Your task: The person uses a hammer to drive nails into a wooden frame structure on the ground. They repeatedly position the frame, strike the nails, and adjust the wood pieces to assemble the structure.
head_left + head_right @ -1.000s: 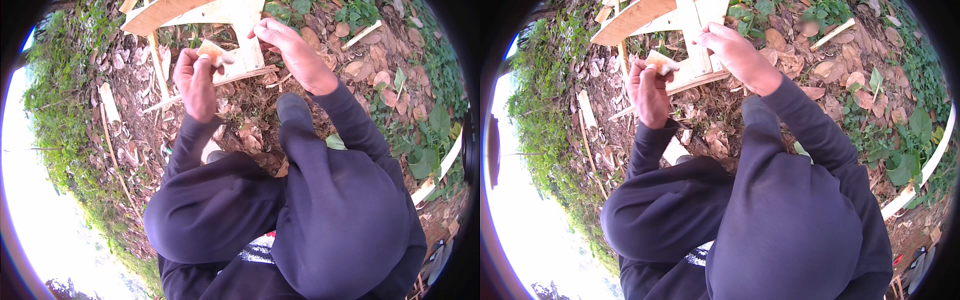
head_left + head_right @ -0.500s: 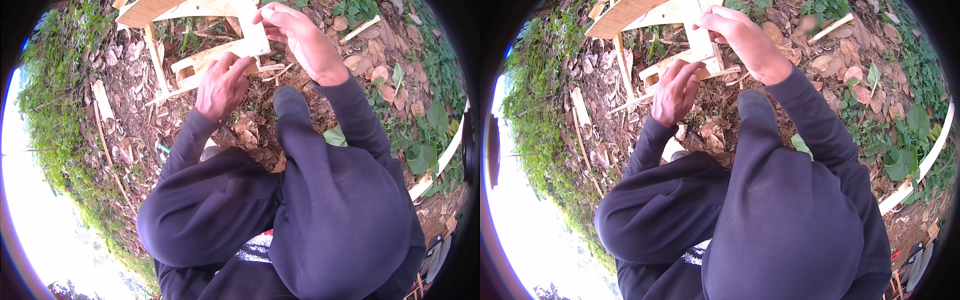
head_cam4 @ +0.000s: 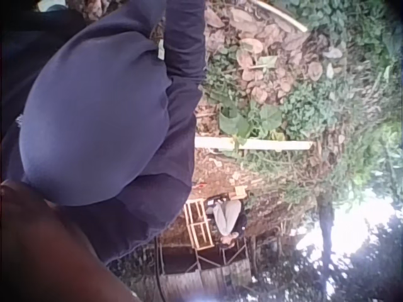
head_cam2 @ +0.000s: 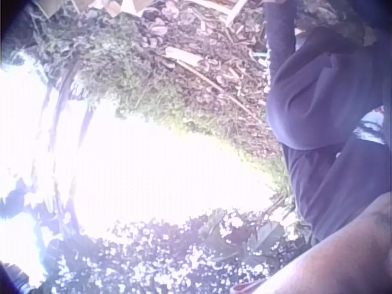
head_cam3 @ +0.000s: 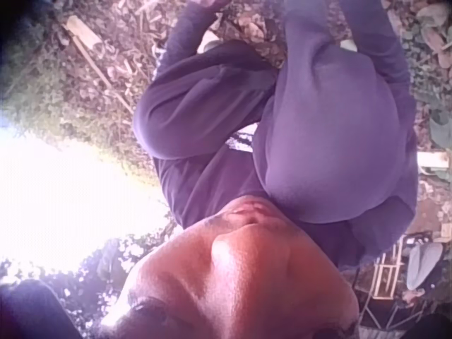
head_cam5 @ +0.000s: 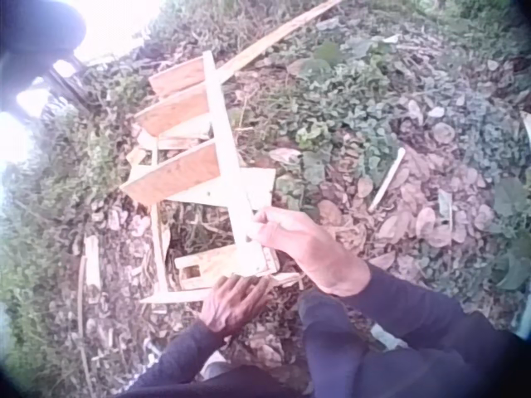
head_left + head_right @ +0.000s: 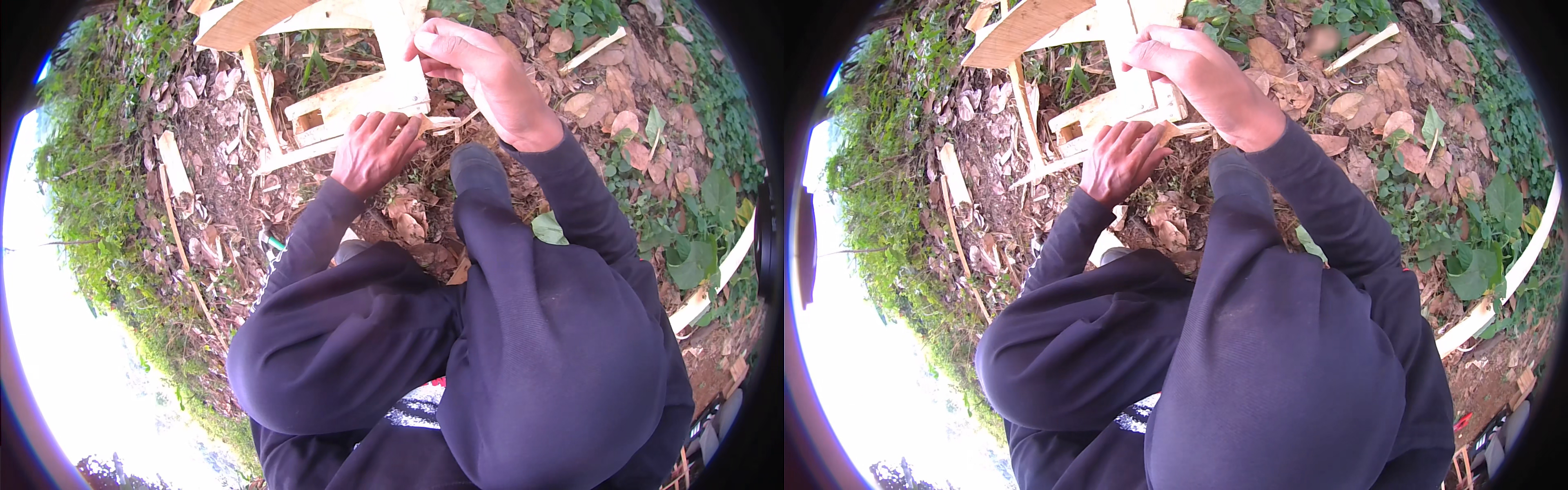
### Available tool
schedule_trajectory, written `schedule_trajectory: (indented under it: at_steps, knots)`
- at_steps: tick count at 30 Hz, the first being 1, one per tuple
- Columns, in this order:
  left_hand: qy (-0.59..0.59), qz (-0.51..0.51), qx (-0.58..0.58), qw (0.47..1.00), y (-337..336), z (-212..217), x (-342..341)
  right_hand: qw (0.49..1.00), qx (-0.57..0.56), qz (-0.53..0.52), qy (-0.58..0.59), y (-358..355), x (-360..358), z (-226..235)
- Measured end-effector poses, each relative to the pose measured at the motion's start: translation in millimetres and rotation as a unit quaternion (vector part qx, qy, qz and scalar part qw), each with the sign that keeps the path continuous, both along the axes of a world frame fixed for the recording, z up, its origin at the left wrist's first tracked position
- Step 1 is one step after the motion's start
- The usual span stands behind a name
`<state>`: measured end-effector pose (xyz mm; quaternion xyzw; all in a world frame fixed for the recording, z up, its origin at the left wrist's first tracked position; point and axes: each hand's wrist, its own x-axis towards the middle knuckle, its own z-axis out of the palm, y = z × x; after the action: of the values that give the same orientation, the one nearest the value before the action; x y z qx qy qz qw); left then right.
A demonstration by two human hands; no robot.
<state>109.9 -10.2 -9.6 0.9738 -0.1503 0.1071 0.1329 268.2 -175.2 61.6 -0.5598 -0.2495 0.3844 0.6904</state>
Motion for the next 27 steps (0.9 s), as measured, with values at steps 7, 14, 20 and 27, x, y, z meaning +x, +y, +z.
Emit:
schedule_trajectory:
  at_steps: [7,14,20,27]
  knots:
    - [-0.041,0.03,0.036,0.998,3,18,4,0.998,0.055,0.005,0.0,8,4,29]
    - [-0.216,0.07,0.026,0.974,31,83,45,0.973,0.216,0.011,0.087,23,21,68]
    - [-0.212,0.086,0.025,0.973,43,51,35,0.994,0.109,0.017,0.025,32,8,59]
    - [-0.091,0.113,-0.062,0.987,44,31,19,0.997,0.054,0.003,0.051,25,1,18]
